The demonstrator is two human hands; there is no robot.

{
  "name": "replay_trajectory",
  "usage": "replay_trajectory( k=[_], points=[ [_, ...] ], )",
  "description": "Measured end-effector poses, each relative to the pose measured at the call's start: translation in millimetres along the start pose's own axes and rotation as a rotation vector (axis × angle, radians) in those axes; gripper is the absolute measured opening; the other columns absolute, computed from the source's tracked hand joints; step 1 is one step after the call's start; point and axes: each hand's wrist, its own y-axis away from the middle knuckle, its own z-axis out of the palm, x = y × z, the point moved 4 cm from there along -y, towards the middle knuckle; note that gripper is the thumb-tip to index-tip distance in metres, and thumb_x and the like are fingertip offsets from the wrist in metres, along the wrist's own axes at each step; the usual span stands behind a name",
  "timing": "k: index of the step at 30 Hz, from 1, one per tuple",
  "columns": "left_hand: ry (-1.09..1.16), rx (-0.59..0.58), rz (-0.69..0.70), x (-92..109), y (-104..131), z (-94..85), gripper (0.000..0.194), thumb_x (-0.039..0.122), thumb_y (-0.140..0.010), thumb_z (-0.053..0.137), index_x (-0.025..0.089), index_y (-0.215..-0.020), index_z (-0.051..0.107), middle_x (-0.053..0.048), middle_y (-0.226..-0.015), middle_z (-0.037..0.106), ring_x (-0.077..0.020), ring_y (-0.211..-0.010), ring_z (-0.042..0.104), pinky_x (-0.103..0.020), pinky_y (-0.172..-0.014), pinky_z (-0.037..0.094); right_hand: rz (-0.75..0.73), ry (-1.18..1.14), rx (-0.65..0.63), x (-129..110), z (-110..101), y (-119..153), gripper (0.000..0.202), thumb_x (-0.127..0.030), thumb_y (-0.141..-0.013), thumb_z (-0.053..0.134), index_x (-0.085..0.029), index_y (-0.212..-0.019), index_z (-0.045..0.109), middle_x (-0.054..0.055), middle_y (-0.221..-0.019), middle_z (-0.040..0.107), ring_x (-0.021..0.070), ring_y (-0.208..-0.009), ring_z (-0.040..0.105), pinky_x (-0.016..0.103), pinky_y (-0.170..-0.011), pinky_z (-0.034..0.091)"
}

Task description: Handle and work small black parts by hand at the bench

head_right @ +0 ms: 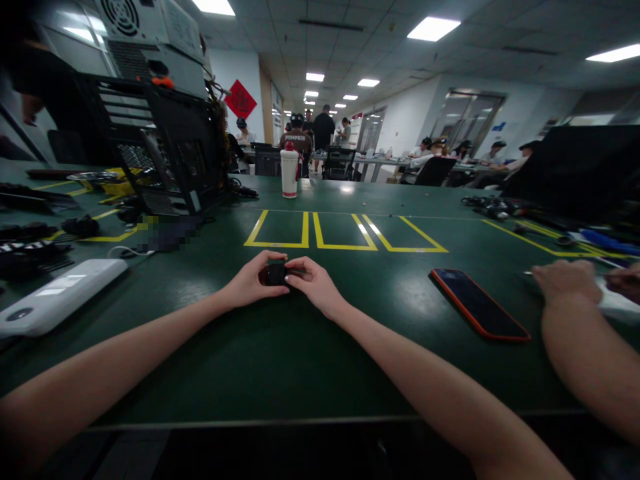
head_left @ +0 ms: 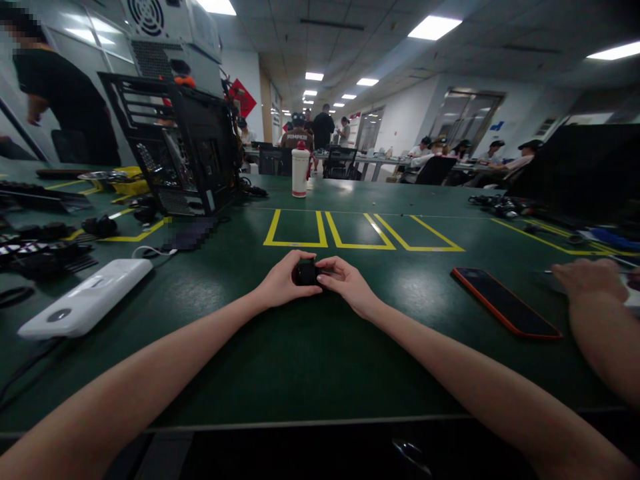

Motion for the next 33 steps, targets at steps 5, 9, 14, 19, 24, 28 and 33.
replay_trajectory(
  k=[5,9,14,19,24,28,33],
  points=[
    [0.004,-0.008,0.011,0.9,0.0,-0.1,0.058,0.035,-0.062,0.070,0.022,-0.112,0.043,-0.008,-0.109,0.050,-0.0244,-0.099,0.051,-0.041,-0.082,0.042,0.041,-0.010,-0.026,1.1,0.3,-0.1,0.036,-0.022,-0.070,0.061,-0.023,-0.105,0.053,0.004,-0.111,0.056,0.0168,-0.103,0.053,0.037,-0.093,0.039],
    [-0.001,0.004,0.003,2.0,0.6,-1.0,0.058,0.035,-0.062,0.070,0.021,-0.112,0.044,-0.008,-0.109,0.050,-0.0235,-0.096,0.052,-0.039,-0.079,0.043,0.011,-0.029,-0.013,-0.1,0.8,1.2,0.031,-0.022,-0.067,0.064,-0.022,-0.097,0.055,0.003,-0.105,0.057,0.0166,-0.099,0.056,0.037,-0.091,0.041],
    [-0.009,0.004,0.002,1.8,0.6,-1.0,0.058,0.035,-0.062,0.070,0.021,-0.112,0.044,-0.009,-0.109,0.050,-0.0239,-0.097,0.052,-0.041,-0.080,0.043,0.002,-0.014,0.006,-0.2,0.2,1.2,0.019,-0.024,-0.069,0.062,-0.021,-0.087,0.057,0.002,-0.098,0.058,0.0156,-0.094,0.057,0.037,-0.089,0.042],
    [0.008,0.003,0.019,-1.2,-0.4,0.9,0.059,0.035,-0.062,0.070,0.021,-0.112,0.043,-0.009,-0.110,0.050,-0.0243,-0.100,0.051,-0.042,-0.083,0.041,0.027,0.004,0.001,1.3,-1.2,-0.6,0.035,-0.022,-0.070,0.061,-0.023,-0.105,0.053,0.004,-0.109,0.056,0.0166,-0.099,0.055,0.038,-0.091,0.041],
    [0.008,-0.008,0.012,-0.6,0.2,0.3,0.059,0.035,-0.063,0.069,0.021,-0.113,0.042,-0.009,-0.110,0.050,-0.0239,-0.099,0.051,-0.041,-0.081,0.042,0.046,0.009,-0.024,1.7,-0.4,0.4,0.034,-0.021,-0.069,0.062,-0.022,-0.102,0.054,0.004,-0.110,0.055,0.0170,-0.100,0.055,0.037,-0.093,0.040],
    [-0.006,-0.018,0.007,1.7,0.7,-0.5,0.058,0.035,-0.064,0.068,0.021,-0.113,0.042,-0.009,-0.108,0.050,-0.0236,-0.096,0.052,-0.040,-0.079,0.043,0.020,0.012,-0.005,0.0,0.3,1.9,0.029,-0.020,-0.066,0.065,-0.022,-0.093,0.054,0.002,-0.103,0.056,0.0165,-0.096,0.056,0.036,-0.088,0.043],
    [-0.015,0.009,0.010,0.9,0.2,-0.4,0.059,0.035,-0.062,0.070,0.021,-0.112,0.043,-0.009,-0.109,0.050,-0.0244,-0.097,0.052,-0.041,-0.079,0.043,0.001,0.019,0.017,1.1,-0.2,0.6,0.021,-0.023,-0.070,0.062,-0.021,-0.090,0.055,0.001,-0.096,0.057,0.0147,-0.091,0.058,0.035,-0.086,0.044]
  ],
)
